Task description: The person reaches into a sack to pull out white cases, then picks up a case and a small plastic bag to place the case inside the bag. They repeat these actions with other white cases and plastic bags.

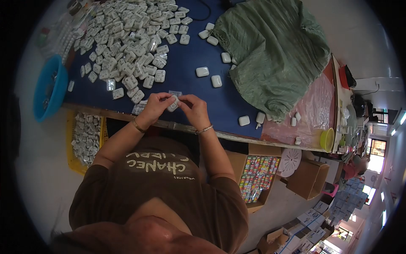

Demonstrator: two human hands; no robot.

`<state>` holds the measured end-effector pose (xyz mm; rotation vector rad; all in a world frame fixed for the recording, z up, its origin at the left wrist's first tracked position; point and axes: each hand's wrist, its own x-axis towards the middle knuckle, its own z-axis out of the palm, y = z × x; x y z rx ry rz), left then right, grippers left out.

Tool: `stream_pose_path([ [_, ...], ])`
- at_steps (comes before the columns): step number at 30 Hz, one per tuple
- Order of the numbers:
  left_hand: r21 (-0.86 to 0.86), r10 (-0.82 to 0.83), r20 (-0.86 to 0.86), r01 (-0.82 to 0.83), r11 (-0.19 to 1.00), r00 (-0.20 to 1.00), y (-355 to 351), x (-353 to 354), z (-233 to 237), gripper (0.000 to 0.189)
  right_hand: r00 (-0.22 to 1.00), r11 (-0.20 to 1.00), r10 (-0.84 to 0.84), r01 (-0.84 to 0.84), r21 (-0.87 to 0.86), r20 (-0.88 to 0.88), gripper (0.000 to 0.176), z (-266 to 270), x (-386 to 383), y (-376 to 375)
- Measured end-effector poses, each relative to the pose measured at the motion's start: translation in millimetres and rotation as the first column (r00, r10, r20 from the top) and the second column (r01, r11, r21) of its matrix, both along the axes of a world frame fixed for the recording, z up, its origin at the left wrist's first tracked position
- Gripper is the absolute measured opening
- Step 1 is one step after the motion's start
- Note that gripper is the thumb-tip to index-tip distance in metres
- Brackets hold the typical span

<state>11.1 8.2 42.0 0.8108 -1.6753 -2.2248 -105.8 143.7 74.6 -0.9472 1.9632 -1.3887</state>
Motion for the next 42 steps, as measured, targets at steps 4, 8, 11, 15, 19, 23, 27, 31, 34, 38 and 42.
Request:
stream_pose_path([
  [4,-0.871,0.396,-0.292,-0.413,0.266,0.870,-29,-5,30,0.024,0.974,0.988,-0.133,0.145,-0.055,0.186,0.018,-14,-7,6],
  [8,-0.948,0.197,-0.187,-0.229,0.221,0.962,-32,-3,18,0.026,0.966,0.979,-0.202,0.201,0.026,0.164,0.020,-29,-16,10],
  [11,-0.893,-0.026,0.126,0.125,0.432,0.992,-11,-11,-21,0.021,0.973,0.976,-0.215,0.210,0.063,0.080,0.020,-39,-25,4],
  [15,-0.855,-0.057,0.256,0.253,0.453,0.965,-6,-13,-44,0.013,0.839,0.895,-0.391,0.442,0.054,-0.378,0.024,-51,-72,11],
  [19,-0.867,-0.053,0.225,0.224,0.446,0.973,-6,-13,-43,0.013,0.676,0.861,-0.328,0.502,0.086,-0.660,0.035,-75,-114,9],
  [23,-0.869,-0.032,0.189,0.183,0.460,0.981,-8,-8,-38,0.011,0.666,0.861,-0.290,0.495,0.116,-0.688,0.039,-81,-113,10],
  [27,-0.362,-0.027,0.152,0.081,0.929,0.988,-14,-4,-37,0.013,0.974,0.984,-0.178,0.177,-0.017,-0.140,0.029,-52,-69,11],
  [31,0.353,0.009,-0.003,-0.007,0.936,1.000,-18,0,-27,0.016,0.977,0.974,0.082,-0.036,-0.224,0.197,0.030,-30,-14,2],
  [34,0.489,0.078,-0.102,-0.018,0.872,0.992,-13,-1,-16,0.017,1.000,0.988,-0.011,0.009,-0.153,-0.011,0.029,-18,3,-4],
  [38,0.503,0.163,-0.152,-0.066,0.862,0.975,-2,1,-11,0.019,0.978,0.979,-0.145,0.120,-0.166,-0.153,0.027,-7,11,-6],
  [42,0.502,0.185,-0.087,-0.117,0.857,0.979,1,6,-10,0.018,0.954,0.979,-0.177,0.146,-0.139,-0.242,0.025,-5,12,-2],
])
